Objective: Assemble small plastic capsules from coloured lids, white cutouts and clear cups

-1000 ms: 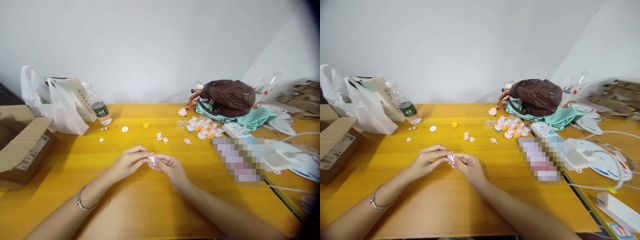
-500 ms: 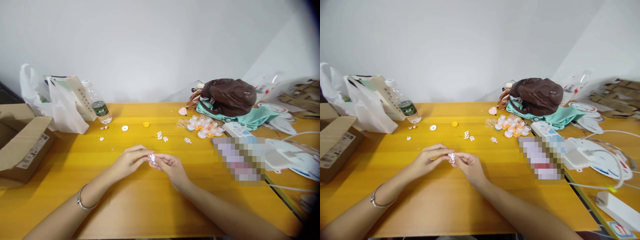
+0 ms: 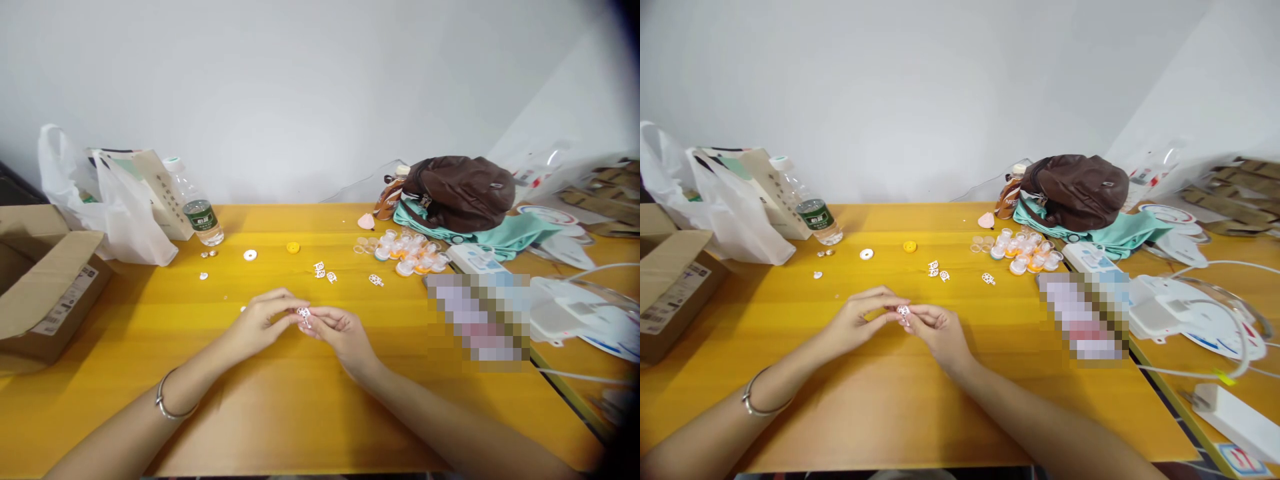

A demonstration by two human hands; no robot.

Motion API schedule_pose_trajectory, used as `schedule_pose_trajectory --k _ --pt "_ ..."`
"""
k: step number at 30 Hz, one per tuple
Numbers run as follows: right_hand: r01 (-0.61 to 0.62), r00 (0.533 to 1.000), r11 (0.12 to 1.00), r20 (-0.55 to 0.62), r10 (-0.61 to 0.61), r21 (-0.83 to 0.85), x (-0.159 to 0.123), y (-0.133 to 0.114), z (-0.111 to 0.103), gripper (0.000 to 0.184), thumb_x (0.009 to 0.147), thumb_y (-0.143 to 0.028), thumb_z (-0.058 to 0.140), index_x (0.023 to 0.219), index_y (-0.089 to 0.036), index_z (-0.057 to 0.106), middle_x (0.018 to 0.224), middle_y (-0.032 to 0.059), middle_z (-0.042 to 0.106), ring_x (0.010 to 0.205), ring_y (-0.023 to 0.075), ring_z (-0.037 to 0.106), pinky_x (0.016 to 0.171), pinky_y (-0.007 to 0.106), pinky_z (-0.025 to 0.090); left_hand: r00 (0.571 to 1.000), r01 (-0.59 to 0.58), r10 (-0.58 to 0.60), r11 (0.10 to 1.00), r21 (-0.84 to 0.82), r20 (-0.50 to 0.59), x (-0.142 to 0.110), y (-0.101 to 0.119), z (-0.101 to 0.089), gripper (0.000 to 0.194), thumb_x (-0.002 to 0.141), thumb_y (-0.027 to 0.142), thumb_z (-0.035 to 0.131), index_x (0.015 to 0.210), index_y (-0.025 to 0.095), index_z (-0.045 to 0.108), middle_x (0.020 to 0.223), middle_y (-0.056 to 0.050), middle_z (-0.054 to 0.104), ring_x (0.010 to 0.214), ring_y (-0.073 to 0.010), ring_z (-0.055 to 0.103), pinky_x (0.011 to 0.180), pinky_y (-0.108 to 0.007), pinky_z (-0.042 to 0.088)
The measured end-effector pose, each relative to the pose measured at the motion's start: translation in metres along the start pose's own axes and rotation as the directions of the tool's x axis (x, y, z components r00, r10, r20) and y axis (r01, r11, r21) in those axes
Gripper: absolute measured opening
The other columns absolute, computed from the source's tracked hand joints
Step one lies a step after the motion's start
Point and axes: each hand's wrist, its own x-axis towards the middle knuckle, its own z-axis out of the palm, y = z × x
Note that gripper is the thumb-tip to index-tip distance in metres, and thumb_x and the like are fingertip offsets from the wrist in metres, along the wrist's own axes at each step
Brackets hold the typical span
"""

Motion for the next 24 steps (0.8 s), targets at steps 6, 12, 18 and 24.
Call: schedule_pose_trajectory --k 6,12,18,24 --pt "-0.003 1.0 0.999 0.017 0.004 -0.048 0.0 0.0 -0.002 0.026 0.063 -0.035 0.07 0.083 -0.019 0.068 0.082 0.0035 0.07 0.079 0.0178 0.065 0.083 0.038 0.05 0.966 0.25 -0.258 0.939 -0.236 -0.006 0.002 0.0 0.005 0.021 0.076 0.027 0.058 0.093 0.014 0.062 0.081 -0.006 0.065 0.074 -0.0125 0.059 0.071 -0.027 0.049" --pt "0.029 0.998 0.996 0.054 -0.024 -0.09 -0.001 0.001 -0.003 0.023 0.065 -0.034 0.069 0.083 -0.02 0.069 0.081 0.0022 0.07 0.08 0.0178 0.065 0.085 0.039 0.049 0.941 0.322 -0.337 0.902 -0.286 -0.005 0.002 0.001 0.012 0.015 0.076 0.026 0.058 0.082 0.012 0.06 0.075 -0.005 0.064 0.07 -0.0116 0.058 0.068 -0.025 0.047" --pt "-0.055 0.995 0.997 0.082 0.05 0.059 0.0 -0.008 -0.002 0.024 0.066 -0.032 0.069 0.085 -0.018 0.067 0.084 0.0029 0.069 0.075 0.0139 0.064 0.08 0.032 0.05 0.975 0.215 -0.219 0.935 -0.281 0.016 0.003 0.006 -0.001 0.016 0.077 0.026 0.057 0.082 0.011 0.059 0.076 -0.005 0.061 0.07 -0.0106 0.055 0.068 -0.024 0.045" --pt "-0.227 0.942 0.967 0.276 0.189 0.112 0.003 -0.013 -0.011 0.019 0.066 -0.026 0.07 0.08 -0.018 0.06 0.078 -0.0006 0.066 0.065 0.008 0.062 0.066 0.021 0.046 0.992 0.034 -0.014 0.987 -0.16 0.127 0.001 0.007 -0.011 0.014 0.083 0.021 0.049 0.088 0.015 0.06 0.086 -0.005 0.061 0.081 -0.0116 0.056 0.077 -0.026 0.045"
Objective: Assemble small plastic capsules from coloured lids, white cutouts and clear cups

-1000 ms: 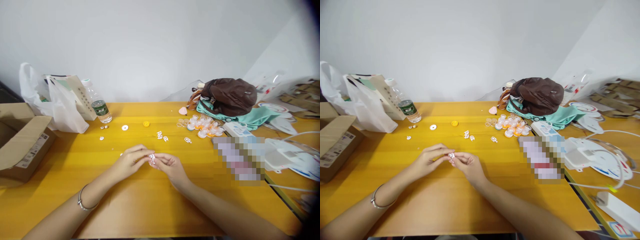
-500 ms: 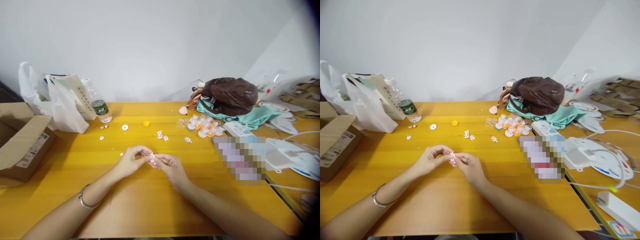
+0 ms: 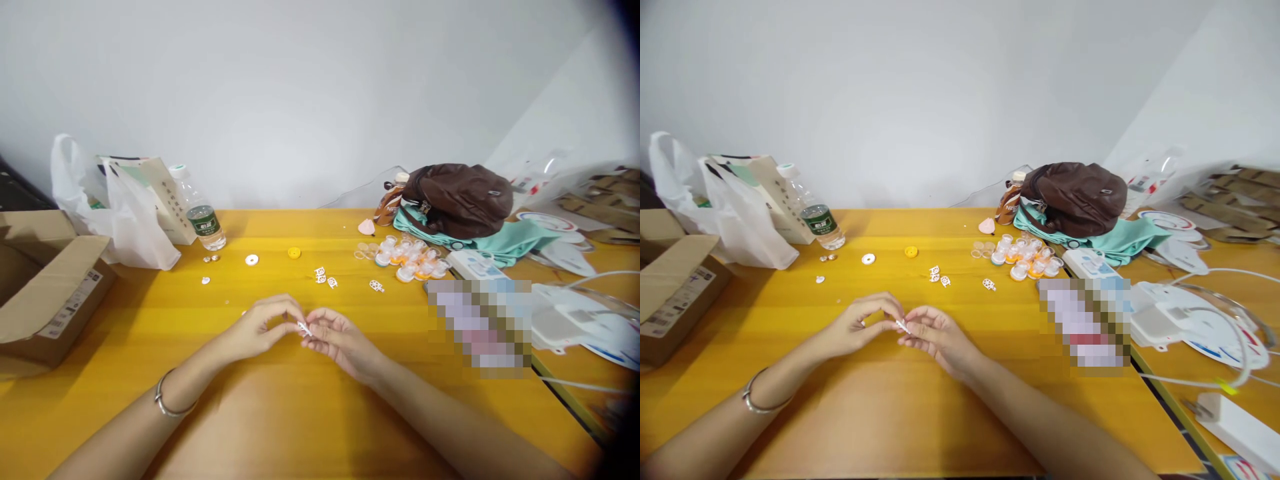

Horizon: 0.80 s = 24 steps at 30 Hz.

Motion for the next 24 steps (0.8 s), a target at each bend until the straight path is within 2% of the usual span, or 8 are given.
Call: schedule_pose_trajectory --k 3,6,8,10,13,17,21,24 --pt "0.055 0.998 0.998 -0.027 -0.055 -0.003 0.001 -0.001 -0.002 0.022 0.065 -0.023 0.07 0.083 -0.019 0.058 0.077 -0.0013 0.063 0.067 0.008 0.06 0.067 0.022 0.045 1.0 0.017 -0.017 0.999 0.04 0.004 0.005 -0.009 -0.003 0.018 0.082 0.021 0.05 0.098 0.017 0.058 0.095 -0.006 0.06 0.088 -0.0127 0.055 0.081 -0.027 0.044" --pt "0.175 0.978 0.984 -0.109 -0.176 -0.019 0.003 0.0 -0.002 0.029 0.065 -0.022 0.071 0.091 -0.021 0.058 0.072 -0.0033 0.059 0.063 0.008 0.057 0.065 0.023 0.045 0.992 0.103 -0.09 0.984 0.148 -0.09 0.024 -0.026 -0.005 0.023 0.082 0.024 0.049 0.104 0.018 0.054 0.098 -0.006 0.059 0.087 -0.0133 0.055 0.075 -0.026 0.045" --pt "0.221 0.964 0.974 -0.143 -0.226 -0.046 0.004 0.002 -0.002 0.029 0.064 -0.022 0.071 0.091 -0.021 0.06 0.07 -0.0038 0.057 0.061 0.0077 0.056 0.064 0.023 0.044 0.989 0.121 -0.091 0.946 0.3 -0.113 0.042 -0.038 -0.003 0.018 0.082 0.024 0.048 0.097 0.017 0.057 0.092 -0.006 0.059 0.082 -0.0136 0.056 0.072 -0.025 0.045" --pt "0.244 0.957 0.967 -0.146 -0.252 -0.072 0.005 0.005 -0.002 0.025 0.065 -0.022 0.07 0.088 -0.02 0.062 0.071 -0.003 0.057 0.062 0.0076 0.055 0.065 0.023 0.044 0.996 0.08 -0.059 0.895 0.439 -0.063 0.062 -0.05 0.004 0.015 0.082 0.023 0.049 0.09 0.016 0.059 0.087 -0.005 0.058 0.081 -0.0141 0.055 0.075 -0.027 0.044" --pt "0.265 0.953 0.96 -0.129 -0.275 -0.086 0.006 0.009 -0.003 0.021 0.066 -0.022 0.069 0.085 -0.019 0.063 0.072 -0.0017 0.059 0.063 0.008 0.055 0.066 0.024 0.044 0.998 0.064 -0.038 0.841 0.538 -0.059 0.086 -0.065 0.021 0.013 0.079 0.024 0.052 0.085 0.016 0.059 0.084 -0.005 0.056 0.078 -0.0153 0.054 0.073 -0.027 0.043" --pt "0.273 0.949 0.958 -0.135 -0.284 -0.093 0.005 0.008 -0.003 0.02 0.067 -0.022 0.068 0.086 -0.02 0.063 0.074 -0.0015 0.059 0.064 0.008 0.055 0.066 0.024 0.044 0.993 0.097 -0.045 0.848 0.521 -0.11 0.098 -0.079 0.04 0.01 0.078 0.019 0.05 0.076 0.015 0.059 0.077 -0.005 0.056 0.073 -0.0147 0.053 0.069 -0.026 0.043" --pt "0.287 0.944 0.949 -0.127 -0.303 -0.132 0.004 0.006 -0.003 0.017 0.067 -0.022 0.068 0.084 -0.02 0.064 0.071 -0.0019 0.059 0.061 0.0078 0.055 0.064 0.024 0.044 0.981 0.124 -0.042 0.883 0.454 -0.187 0.087 -0.075 0.035 0.01 0.078 0.019 0.049 0.075 0.015 0.058 0.08 -0.004 0.057 0.074 -0.0123 0.054 0.07 -0.023 0.042" --pt "0.302 0.937 0.942 -0.138 -0.322 -0.146 0.005 0.007 -0.003 0.018 0.066 -0.023 0.068 0.083 -0.02 0.064 0.069 -0.0023 0.059 0.059 0.0079 0.054 0.062 0.024 0.044 0.934 0.174 -0.117 0.974 0.146 -0.336 0.065 -0.061 0.02 0.01 0.076 0.023 0.053 0.074 0.014 0.055 0.085 -0.005 0.06 0.075 -0.0117 0.055 0.069 -0.023 0.043"
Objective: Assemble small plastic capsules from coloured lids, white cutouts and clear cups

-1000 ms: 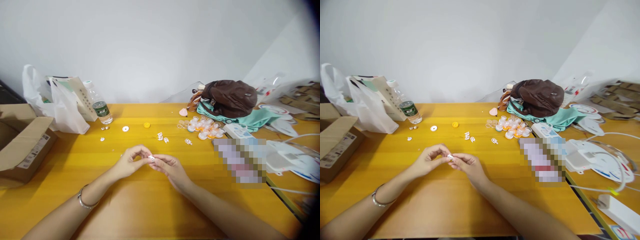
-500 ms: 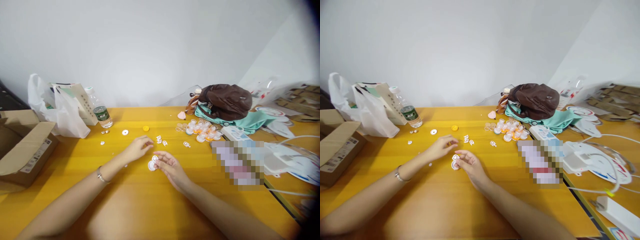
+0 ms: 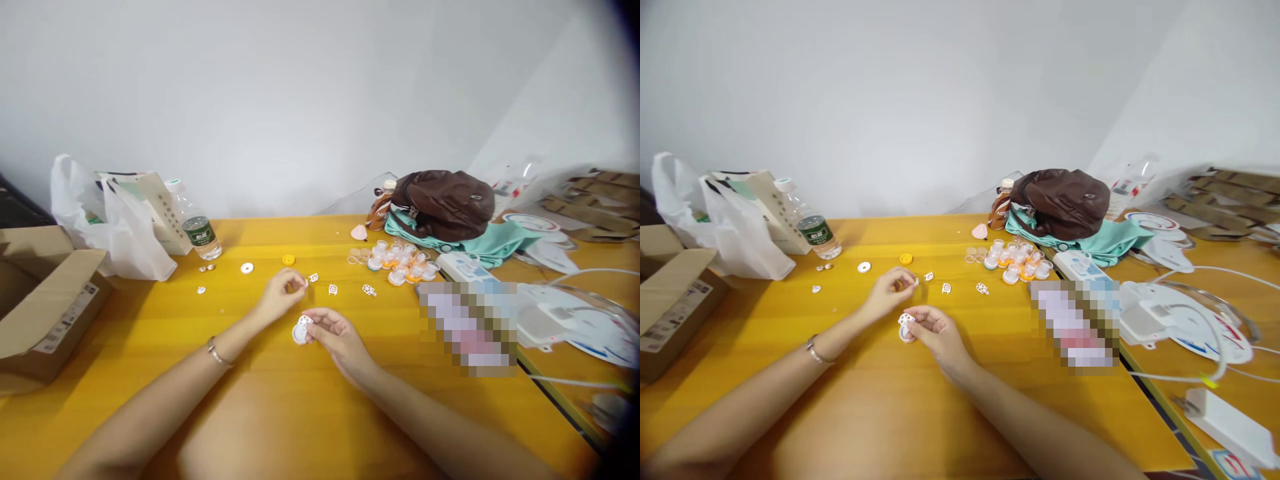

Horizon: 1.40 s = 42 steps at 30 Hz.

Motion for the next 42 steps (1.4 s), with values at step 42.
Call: schedule_pose_trajectory --k 42 --pt "-0.093 0.986 0.989 -0.151 0.075 -0.112 0.009 0.013 -0.003 0.022 0.064 -0.025 0.07 0.084 -0.02 0.063 0.076 0.0005 0.067 0.069 0.0128 0.061 0.072 0.029 0.047 0.973 -0.016 0.056 0.984 -0.176 0.225 -0.079 0.031 -0.032 0.022 0.083 0.021 0.046 0.098 0.017 0.062 0.093 -0.008 0.065 0.086 -0.0157 0.059 0.082 -0.029 0.045"
